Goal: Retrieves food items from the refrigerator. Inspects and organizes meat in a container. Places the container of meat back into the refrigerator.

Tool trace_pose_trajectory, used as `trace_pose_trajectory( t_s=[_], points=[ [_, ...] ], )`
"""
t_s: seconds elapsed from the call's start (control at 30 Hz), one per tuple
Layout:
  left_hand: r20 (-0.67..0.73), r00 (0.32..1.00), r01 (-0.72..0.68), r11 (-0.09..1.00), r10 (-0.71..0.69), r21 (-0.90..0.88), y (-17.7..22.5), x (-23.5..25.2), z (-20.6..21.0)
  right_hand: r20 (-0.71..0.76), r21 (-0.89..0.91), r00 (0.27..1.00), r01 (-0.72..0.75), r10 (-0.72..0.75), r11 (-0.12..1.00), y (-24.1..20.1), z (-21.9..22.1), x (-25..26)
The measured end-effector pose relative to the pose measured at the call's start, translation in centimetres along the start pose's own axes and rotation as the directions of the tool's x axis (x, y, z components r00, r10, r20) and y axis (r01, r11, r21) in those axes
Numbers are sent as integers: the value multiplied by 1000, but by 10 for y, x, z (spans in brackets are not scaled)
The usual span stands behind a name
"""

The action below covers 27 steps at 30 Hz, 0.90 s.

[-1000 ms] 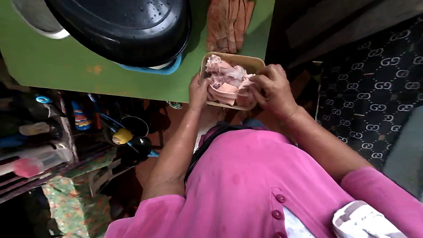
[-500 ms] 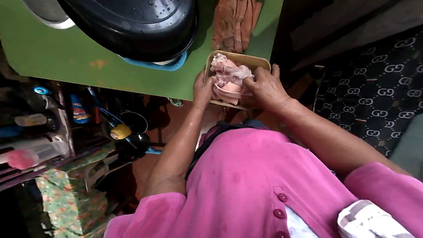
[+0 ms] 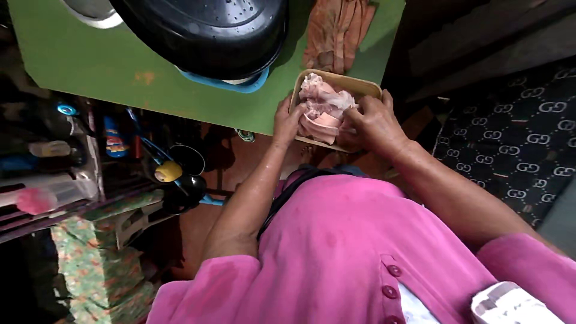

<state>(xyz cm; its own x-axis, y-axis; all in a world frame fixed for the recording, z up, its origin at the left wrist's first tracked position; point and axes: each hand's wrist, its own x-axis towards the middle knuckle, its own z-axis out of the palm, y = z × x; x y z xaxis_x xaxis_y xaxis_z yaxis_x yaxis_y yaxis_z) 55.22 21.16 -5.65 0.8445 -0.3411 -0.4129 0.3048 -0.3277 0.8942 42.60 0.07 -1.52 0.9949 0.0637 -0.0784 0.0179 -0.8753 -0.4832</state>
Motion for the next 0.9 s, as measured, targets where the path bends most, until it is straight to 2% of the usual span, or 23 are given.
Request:
trace_pose_trajectory(
  t_s=[0.17, 0.3, 0.5, 0.73, 0.9],
  points=[
    [57, 998, -25, 1000, 25, -11, -3, 0, -5, -49, 15, 999, 23, -23, 1000, 4, 4, -1],
    [109, 994, 10, 1000, -8, -17, 4, -4, -9, -52, 52, 998, 48, -45, 997, 10, 0, -3],
    [117, 993, 7, 999, -3, -31, 15, -10, -7, -74, 130, 995, 76, -66, 989, 16, -10, -3],
    [53, 996, -75, 993, 70, 90, 32, -15, 0, -94, 159, 992, 93, -79, 983, 21, -14, -5],
    [55, 978, -208, 971, 203, 120, 42, -24, 5, -196, 170, 980, 76, -42, 982, 23, -1, -19]
  ],
)
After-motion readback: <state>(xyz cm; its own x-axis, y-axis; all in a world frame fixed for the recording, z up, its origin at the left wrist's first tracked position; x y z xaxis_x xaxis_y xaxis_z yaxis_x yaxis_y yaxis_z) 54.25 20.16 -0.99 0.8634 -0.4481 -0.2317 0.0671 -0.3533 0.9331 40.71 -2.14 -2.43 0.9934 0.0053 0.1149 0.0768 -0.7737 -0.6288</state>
